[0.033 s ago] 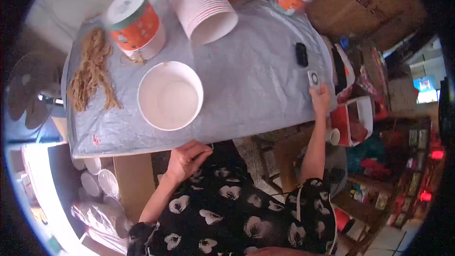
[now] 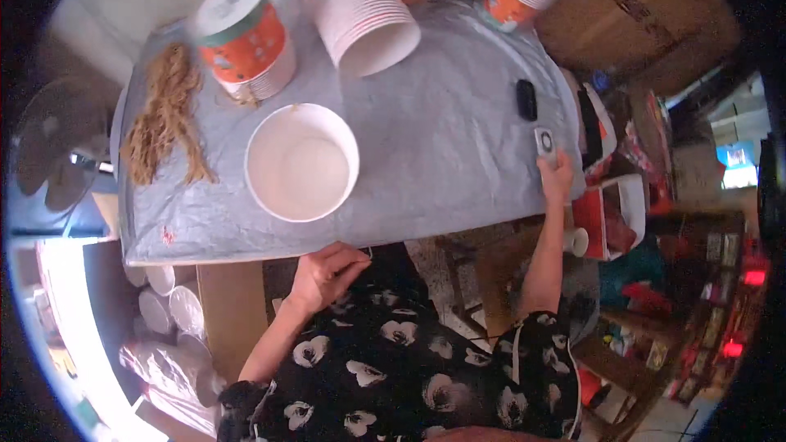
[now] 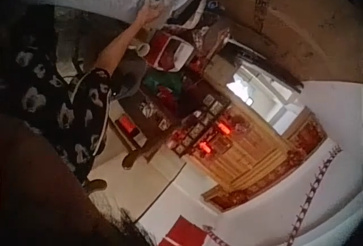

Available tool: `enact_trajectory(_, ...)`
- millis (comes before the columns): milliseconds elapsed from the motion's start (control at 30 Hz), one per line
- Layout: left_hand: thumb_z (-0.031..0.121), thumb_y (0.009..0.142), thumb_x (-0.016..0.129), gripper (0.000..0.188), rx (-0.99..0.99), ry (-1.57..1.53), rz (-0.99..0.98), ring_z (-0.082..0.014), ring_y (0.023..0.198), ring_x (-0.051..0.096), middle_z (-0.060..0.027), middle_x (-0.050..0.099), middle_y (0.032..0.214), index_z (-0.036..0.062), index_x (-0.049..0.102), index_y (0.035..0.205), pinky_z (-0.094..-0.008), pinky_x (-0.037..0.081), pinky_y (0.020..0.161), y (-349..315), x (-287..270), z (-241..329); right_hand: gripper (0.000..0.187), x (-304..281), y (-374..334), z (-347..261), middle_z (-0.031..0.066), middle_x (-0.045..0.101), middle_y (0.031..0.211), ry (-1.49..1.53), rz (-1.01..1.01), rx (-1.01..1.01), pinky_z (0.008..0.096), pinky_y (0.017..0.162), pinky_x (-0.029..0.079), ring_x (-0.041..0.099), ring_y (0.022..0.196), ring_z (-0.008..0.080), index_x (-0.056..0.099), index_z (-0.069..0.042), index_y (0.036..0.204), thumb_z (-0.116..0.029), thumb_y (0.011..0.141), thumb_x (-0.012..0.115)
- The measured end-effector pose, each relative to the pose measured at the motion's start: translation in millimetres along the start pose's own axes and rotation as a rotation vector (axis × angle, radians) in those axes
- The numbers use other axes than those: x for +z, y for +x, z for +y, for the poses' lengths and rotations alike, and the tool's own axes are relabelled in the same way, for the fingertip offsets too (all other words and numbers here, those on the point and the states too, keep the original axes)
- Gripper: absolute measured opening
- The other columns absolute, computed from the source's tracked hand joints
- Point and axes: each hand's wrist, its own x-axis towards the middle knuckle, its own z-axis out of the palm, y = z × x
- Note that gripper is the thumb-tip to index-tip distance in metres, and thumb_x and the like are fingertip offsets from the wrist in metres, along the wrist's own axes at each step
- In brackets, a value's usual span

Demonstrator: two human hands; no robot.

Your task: Threading rope handles into paper bowls for packaging.

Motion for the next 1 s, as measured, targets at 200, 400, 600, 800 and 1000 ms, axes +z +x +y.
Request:
enact_trajectory(200,0.011,0.086,0.076,0.007,0.103,0.057,0.074,-0.0273,0.077,0.071,-0.0071,0.072,0.09,0.0082,0.075,0.092,-0.0364,0.058,0.067,-15.5,4.7,10.7,0.059,19.1,-11.7,-52.3,0.0225,0.063,0.128,-0.539,0.027,-0.066,0.0399,0.102,0.047,0.062,0.116,0.035,0.061,0.006,0.126,-0.014,0.076,0.083)
enact_trajectory(400,0.013,0.086,0.075,0.006,0.134,0.075,0.107,-0.0295,0.075,0.069,-0.0075,0.07,0.088,0.0091,0.073,0.09,-0.0388,0.057,0.064,-19.6,-2.5,29.7,0.041,69.0,-94.5,-206.4,0.0119,0.066,0.123,-0.025,-0.205,-0.31,0.035,0.084,0.052,0.063,0.1,0.0223,0.059,-0.002,0.133,-0.011,0.093,0.064)
enact_trajectory(600,0.011,0.085,0.075,0.008,0.19,0.069,0.162,-0.0301,0.074,0.069,-0.0082,0.068,0.087,0.0079,0.072,0.092,-0.0388,0.056,0.064,-21.9,-30.5,66.2,0.031,86.3,-232.0,-361.9,0.0041,0.07,0.104,0.401,-1.127,-0.067,0.0265,0.068,0.052,0.062,0.072,0.0093,0.062,-0.002,0.128,-0.019,0.103,0.058)
enact_trajectory(800,0.006,0.085,0.077,0.01,0.132,-0.005,0.198,-0.0261,0.077,0.072,-0.0094,0.072,0.09,0.0043,0.073,0.094,-0.0352,0.057,0.066,-24.5,-47.6,62.1,0.021,101.4,-249.8,-363.2,-0.0013,0.065,0.081,0.428,-1.135,-0.128,0.0227,0.063,0.045,0.056,0.071,0.0063,0.068,0.002,0.109,-0.017,0.1,0.065)
enact_trajectory(1000,0.009,0.087,0.076,0.01,0.088,-0.23,0.232,-0.0275,0.074,0.07,-0.0112,0.071,0.087,0.0031,0.074,0.094,-0.0354,0.056,0.065,-18.3,-43.6,50.4,0.01,110.7,-244.6,-366.4,-0.0026,0.056,0.078,0.548,-1.091,-0.114,0.0234,0.063,0.039,0.048,0.069,0.0059,0.068,0.001,0.097,-0.008,0.093,0.072)
